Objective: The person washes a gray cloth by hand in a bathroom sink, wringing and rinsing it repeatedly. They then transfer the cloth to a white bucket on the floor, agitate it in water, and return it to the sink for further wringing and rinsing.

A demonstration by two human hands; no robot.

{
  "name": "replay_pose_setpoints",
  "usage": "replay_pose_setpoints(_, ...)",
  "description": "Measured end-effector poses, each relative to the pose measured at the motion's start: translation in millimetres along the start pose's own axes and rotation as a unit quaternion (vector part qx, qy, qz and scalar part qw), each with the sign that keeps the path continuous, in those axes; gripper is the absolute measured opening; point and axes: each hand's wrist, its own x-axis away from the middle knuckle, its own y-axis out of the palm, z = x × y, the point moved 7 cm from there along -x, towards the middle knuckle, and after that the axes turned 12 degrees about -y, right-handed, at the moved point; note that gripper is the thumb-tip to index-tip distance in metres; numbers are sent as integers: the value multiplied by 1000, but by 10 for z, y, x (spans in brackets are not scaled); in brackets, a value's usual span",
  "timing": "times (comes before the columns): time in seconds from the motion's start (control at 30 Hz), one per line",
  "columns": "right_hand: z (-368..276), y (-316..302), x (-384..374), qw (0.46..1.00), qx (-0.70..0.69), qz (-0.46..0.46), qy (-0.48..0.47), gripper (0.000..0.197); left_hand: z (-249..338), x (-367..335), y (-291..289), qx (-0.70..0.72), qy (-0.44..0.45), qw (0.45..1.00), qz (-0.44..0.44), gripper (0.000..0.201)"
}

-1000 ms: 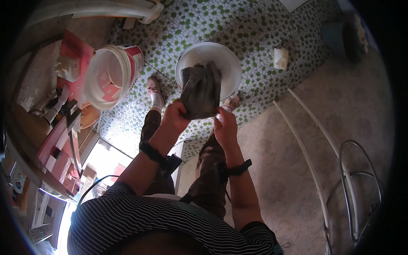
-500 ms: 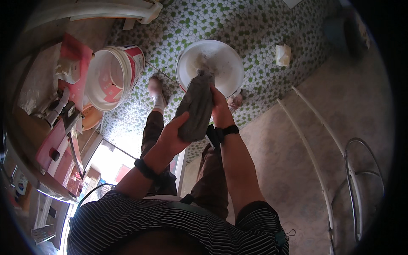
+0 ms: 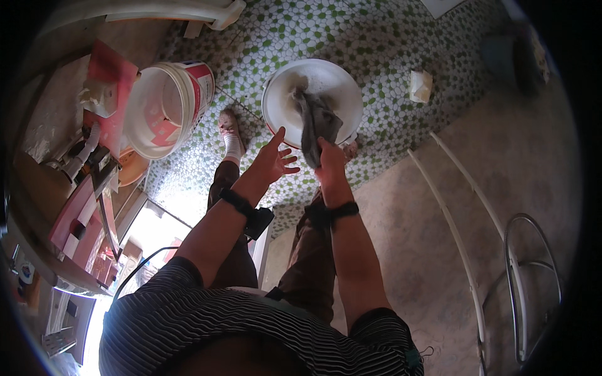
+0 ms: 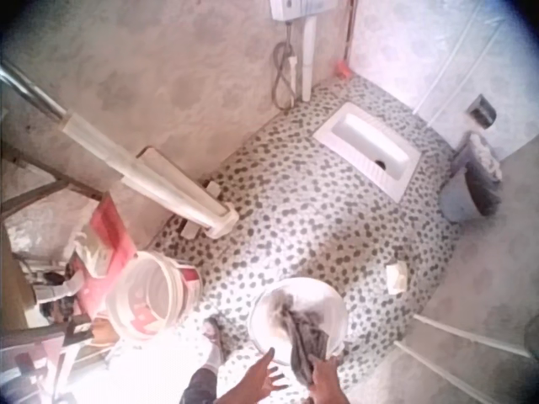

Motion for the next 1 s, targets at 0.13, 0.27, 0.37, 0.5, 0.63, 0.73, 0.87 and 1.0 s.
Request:
replay_pose_setpoints(0.13, -184, 253, 917, 994, -20, -97, -39, 32, -18, -103, 130, 49, -26, 986, -160, 82)
replay_pose_setpoints(0.27, -454, 217, 1621, 991, 51, -123, -26, 29, 113, 48, 371, 159, -30, 981, -107, 80)
replay_pose_setpoints(0.37, -706, 98, 1898, 941, 260, -202, -76, 23, 244, 53, 452, 115, -3, 981, -153, 80)
replay_pose_setpoints(0.5, -1037, 275, 2187, 763, 539, -332, -128, 15, 267, -31, 585, 46, 26, 969, -242, 51)
replay_pose_setpoints(0.63, -1156, 435, 2274, 579, 664, -383, -279, 16, 164, 51, 617, -87, 3, 982, -167, 29)
replay_pose_setpoints(0.73, -1253, 445, 2225, 509, 691, -369, -356, 18, 231, 159, 480, -160, 73, 979, -106, 24)
replay_pose_setpoints(0.87, -1416, 254, 1707, 460, 698, -254, -486, 15, 379, -339, 234, 26, 41, 994, -99, 22)
replay_pose_setpoints(1.0, -1358, -21, 934, 450, 685, -150, -553, 34, 395, -309, 284, 112, 109, 987, -39, 23)
